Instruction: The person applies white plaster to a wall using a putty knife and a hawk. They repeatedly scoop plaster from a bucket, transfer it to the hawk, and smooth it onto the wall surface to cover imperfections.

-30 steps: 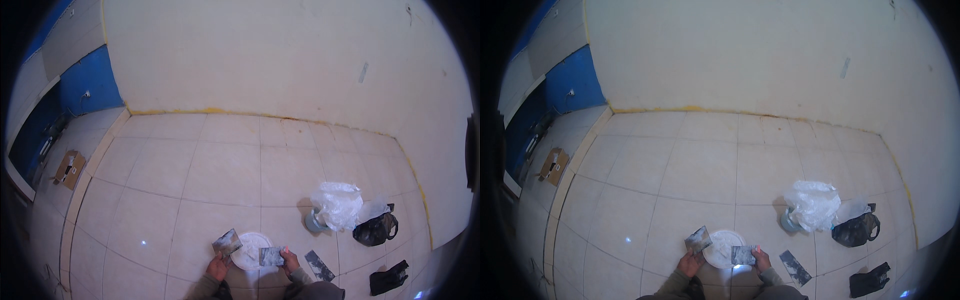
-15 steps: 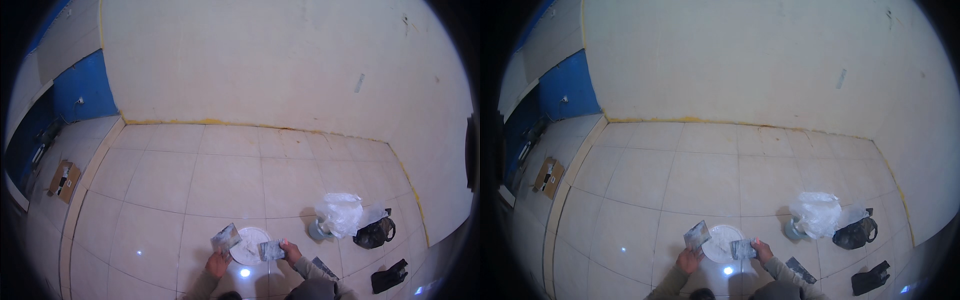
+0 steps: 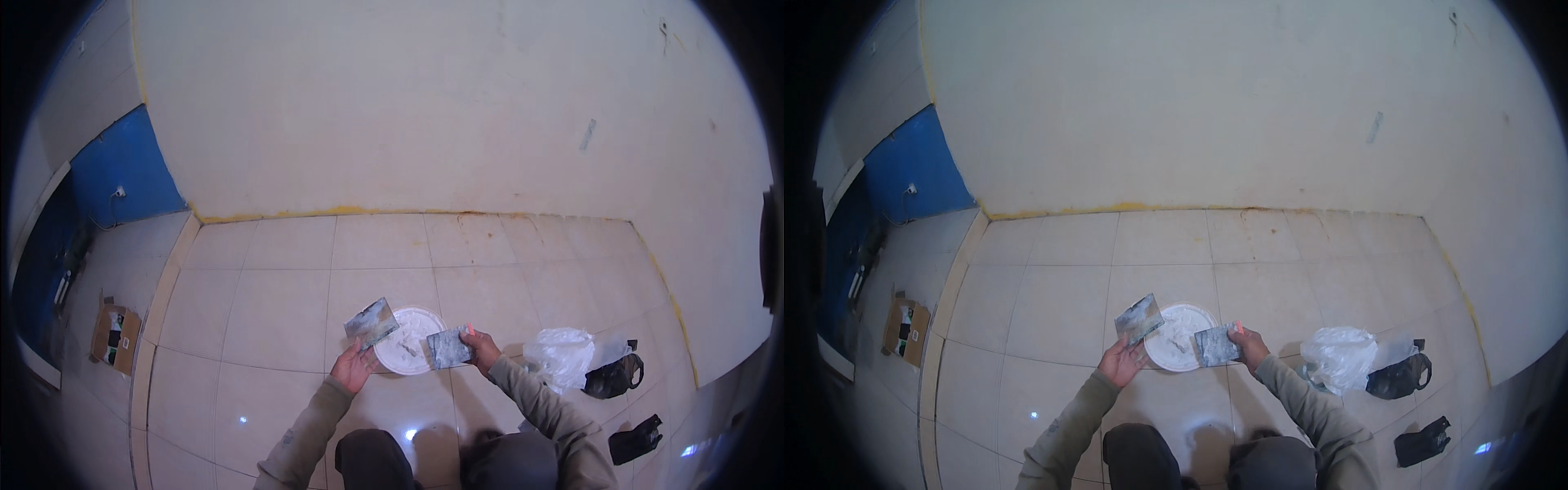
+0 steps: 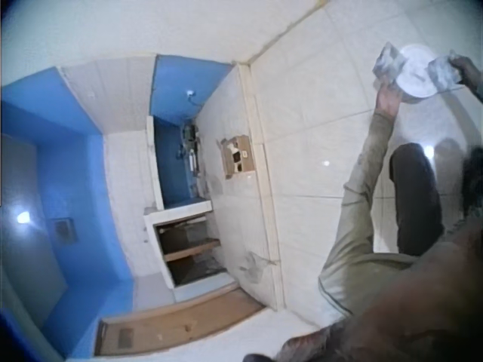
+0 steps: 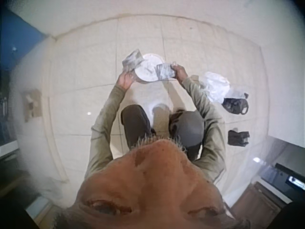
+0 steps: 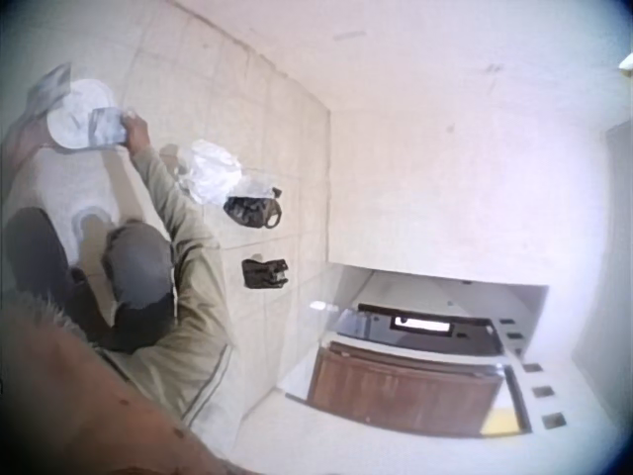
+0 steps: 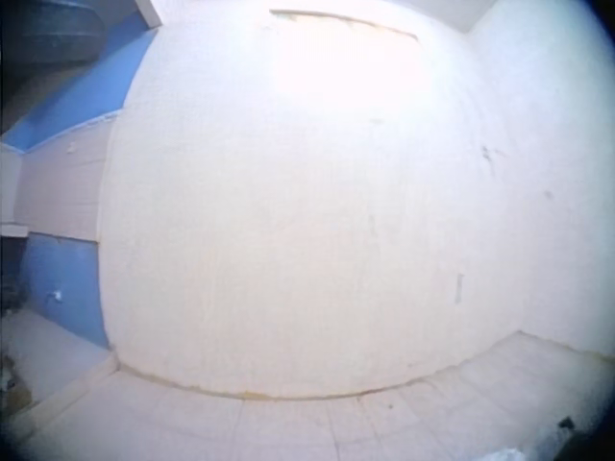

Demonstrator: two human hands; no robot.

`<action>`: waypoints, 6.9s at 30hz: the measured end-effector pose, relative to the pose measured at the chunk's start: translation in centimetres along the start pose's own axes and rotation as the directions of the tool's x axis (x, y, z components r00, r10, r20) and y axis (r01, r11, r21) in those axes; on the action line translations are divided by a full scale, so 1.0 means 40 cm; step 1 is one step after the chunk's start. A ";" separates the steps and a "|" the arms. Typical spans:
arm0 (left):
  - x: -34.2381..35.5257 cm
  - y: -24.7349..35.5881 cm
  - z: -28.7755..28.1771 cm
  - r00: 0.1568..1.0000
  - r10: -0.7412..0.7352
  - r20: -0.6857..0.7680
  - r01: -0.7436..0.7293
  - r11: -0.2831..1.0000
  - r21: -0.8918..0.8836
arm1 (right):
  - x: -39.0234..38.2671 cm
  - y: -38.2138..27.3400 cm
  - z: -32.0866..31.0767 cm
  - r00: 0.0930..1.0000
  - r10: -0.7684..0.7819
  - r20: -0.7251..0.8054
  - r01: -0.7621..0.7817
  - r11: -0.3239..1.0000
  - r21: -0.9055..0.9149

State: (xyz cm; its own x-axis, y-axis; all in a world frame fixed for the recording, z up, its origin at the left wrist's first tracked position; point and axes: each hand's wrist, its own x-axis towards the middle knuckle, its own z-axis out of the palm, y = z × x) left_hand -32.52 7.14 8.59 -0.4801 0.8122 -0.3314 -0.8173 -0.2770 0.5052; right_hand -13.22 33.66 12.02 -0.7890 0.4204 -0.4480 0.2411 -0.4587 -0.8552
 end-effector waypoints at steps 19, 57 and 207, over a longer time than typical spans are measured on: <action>0.520 0.034 -0.202 0.967 0.052 -0.251 -0.046 0.999 0.028 | 0.631 0.192 -0.096 0.996 0.068 -0.053 -0.042 0.922 0.386; 0.909 1.255 1.065 0.322 0.588 0.742 -0.855 -0.155 0.494 | 0.615 -1.476 0.020 -0.324 -0.924 0.202 0.227 -0.284 -0.932; 0.555 0.691 -0.125 0.676 0.725 -0.129 -0.727 0.685 0.041 | 1.087 -1.401 -0.168 -0.291 -0.926 -0.240 -0.031 0.259 -0.965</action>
State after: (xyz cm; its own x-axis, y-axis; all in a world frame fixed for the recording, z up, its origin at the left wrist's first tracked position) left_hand -67.37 14.92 11.21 -0.9586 0.2819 0.0393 -0.1978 -0.7592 0.6200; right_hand -57.24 82.91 38.70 0.1418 0.4899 0.8602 0.6323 0.6237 -0.4595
